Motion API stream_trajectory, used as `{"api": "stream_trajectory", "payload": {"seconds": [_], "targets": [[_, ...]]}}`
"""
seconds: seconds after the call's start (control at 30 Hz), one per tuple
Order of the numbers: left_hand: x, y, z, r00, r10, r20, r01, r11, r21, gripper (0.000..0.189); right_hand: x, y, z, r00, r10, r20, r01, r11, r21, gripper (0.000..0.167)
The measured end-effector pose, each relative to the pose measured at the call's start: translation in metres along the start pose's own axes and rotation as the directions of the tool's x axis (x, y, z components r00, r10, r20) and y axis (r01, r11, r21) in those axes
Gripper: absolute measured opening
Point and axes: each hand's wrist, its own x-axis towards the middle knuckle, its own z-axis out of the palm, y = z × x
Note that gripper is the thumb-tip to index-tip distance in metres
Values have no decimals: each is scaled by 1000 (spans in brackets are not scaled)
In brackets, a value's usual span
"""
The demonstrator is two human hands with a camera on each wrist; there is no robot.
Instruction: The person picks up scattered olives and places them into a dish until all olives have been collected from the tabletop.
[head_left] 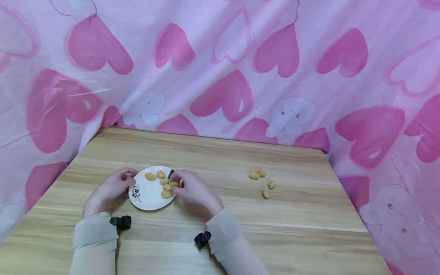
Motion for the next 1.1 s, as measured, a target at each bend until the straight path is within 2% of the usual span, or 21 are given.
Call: {"api": "stream_trajectory", "payload": {"seconds": [0.2, 0.3, 0.47, 0.6, 0.8, 1.1], "targets": [[1, 3, 4, 1000, 11, -8, -11, 1000, 5, 40, 28, 9, 4, 999, 32, -2, -32, 998, -61, 9], [2, 5, 6, 1000, 6, -10, -6, 1000, -3, 40, 39, 13, 4, 998, 63, -8, -63, 992, -112, 11], [2, 5, 6, 1000, 15, -6, -15, 1000, 0, 40, 53, 18, 5, 994, 104, -28, -106, 986, -130, 16], [2, 4, 5, 1000, -7, -11, 7, 1000, 19, 41, 59, 19, 8, 995, 95, -22, -98, 981, -167, 14], [0, 4, 3, 1000, -23, -8, 23, 1000, -19, 42, 64, 19, 13, 994, 111, -9, -110, 968, -225, 12], [-1, 3, 1, 999, -38, -15, 38, 999, 5, 41, 67, 20, 16, 993, 117, 11, -112, 971, -210, 14]]}}
